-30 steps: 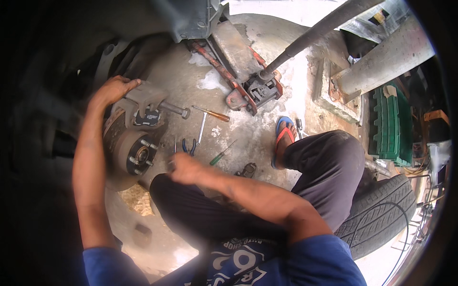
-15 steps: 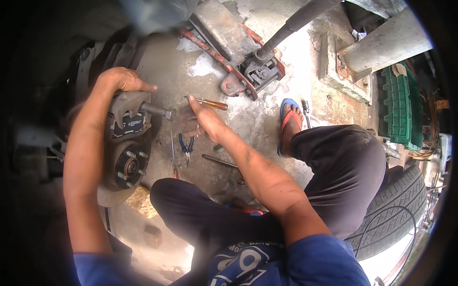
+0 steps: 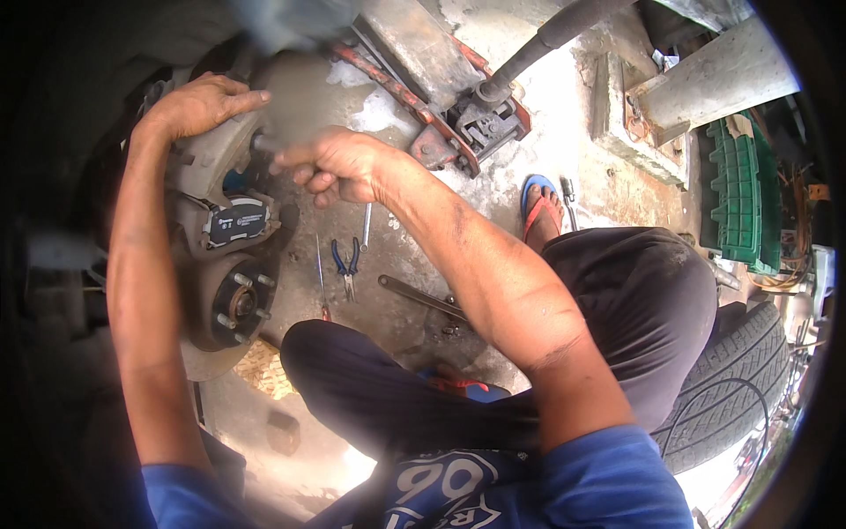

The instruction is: The person works on a car's brake assembly, using a wrench and other tools to remove and adjust components. They then lift and mount a tire onto the wheel hub, securing it in place.

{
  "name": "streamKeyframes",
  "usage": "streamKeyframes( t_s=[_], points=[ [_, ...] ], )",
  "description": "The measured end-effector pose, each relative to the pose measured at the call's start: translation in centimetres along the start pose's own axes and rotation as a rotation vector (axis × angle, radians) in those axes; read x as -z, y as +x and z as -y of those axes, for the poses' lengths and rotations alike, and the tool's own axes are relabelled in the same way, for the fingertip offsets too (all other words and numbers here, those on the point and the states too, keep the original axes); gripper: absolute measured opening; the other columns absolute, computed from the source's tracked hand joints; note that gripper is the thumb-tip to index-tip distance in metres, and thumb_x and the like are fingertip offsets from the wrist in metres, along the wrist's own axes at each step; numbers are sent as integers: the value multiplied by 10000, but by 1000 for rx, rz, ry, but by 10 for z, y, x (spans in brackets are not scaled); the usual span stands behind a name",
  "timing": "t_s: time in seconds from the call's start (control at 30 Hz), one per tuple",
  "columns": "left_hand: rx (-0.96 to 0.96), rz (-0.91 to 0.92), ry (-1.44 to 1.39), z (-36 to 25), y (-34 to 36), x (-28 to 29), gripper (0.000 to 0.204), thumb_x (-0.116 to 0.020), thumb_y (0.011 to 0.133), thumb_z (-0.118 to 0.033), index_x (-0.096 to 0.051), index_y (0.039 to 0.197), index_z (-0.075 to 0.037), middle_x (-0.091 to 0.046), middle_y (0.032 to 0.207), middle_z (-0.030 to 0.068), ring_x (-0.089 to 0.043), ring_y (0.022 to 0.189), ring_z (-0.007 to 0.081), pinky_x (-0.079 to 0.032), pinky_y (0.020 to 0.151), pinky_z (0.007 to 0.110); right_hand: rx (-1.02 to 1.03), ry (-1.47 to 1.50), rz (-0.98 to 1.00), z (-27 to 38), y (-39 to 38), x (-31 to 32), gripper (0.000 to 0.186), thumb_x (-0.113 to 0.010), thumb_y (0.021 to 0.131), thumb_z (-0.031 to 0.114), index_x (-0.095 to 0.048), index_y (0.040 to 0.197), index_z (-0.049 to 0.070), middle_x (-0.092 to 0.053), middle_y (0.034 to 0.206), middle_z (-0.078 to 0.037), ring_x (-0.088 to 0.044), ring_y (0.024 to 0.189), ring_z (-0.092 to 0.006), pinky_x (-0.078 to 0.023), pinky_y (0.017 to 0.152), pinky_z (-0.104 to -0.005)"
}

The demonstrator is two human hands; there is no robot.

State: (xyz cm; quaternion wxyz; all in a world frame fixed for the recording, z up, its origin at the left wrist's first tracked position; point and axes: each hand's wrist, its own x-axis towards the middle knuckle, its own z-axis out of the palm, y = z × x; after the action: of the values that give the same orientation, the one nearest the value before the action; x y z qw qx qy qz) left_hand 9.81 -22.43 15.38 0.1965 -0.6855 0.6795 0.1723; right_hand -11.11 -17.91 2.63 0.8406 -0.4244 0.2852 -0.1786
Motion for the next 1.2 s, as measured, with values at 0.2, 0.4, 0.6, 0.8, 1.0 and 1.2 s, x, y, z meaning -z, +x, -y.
streamKeyframes(
  t_s=[0.2, 0.4, 0.6, 0.8, 1.0, 1.2],
  points=[
    [-16, 61, 29, -6, 2, -5, 785, -531, 884, -745, -706, 1310, -109, -570, 1463, 165, -520, 1360, 324, -413, 1133, 439, 640, -1553, -497, -28, 4, -14, 393, -719, 906, 227, -654, 1216, -5, -673, 768, -177, -696, 750, -230, -580, 720, -394],
    [-30, -49, -15, 2, -4, 4, 802, -556, 866, -762, -715, 1296, -104, -596, 1416, 175, -557, 1319, 334, -439, 1105, 436, 107, -1, -109, -7, -9, -6, 562, -598, 1010, 488, -614, 1291, 2, -575, 815, -14, -515, 589, -89, -545, 618, -287],
    [-49, -143, -64, 7, -5, 6, 842, -600, 838, -763, -738, 1220, -25, -709, 1228, 200, -674, 1147, 338, -511, 1012, 423, 622, -835, -193, -2, -1, 6, 413, -670, 936, 300, -631, 1199, -16, -550, 679, -62, -629, 685, -228, -566, 726, -366],
    [-177, -215, -106, 19, 0, 2, 677, -619, 906, -670, -781, 1065, -32, -753, 967, 164, -701, 881, 267, -539, 863, 398, 853, -1021, -533, -9, 4, -11, 321, -721, 909, 287, -646, 1075, 23, -600, 851, -101, -622, 662, -261, -580, 729, -399],
    [-151, -210, -97, 14, -1, 2, 666, -614, 914, -662, -779, 1053, -32, -753, 965, 158, -696, 882, 263, -535, 864, 398, 69, -107, -109, 13, -8, -11, 369, -651, 984, 368, -666, 1147, 37, -603, 896, -44, -532, 581, -150, -571, 627, -377],
    [-160, -221, -103, 16, 0, 3, 671, -602, 917, -668, -777, 1060, -37, -749, 980, 167, -695, 894, 271, -533, 871, 407, 847, -1451, -581, -3, 4, -11, 330, -745, 890, 221, -675, 1181, 81, -692, 906, -132, -708, 869, -358, -581, 784, -432]
  ],
)
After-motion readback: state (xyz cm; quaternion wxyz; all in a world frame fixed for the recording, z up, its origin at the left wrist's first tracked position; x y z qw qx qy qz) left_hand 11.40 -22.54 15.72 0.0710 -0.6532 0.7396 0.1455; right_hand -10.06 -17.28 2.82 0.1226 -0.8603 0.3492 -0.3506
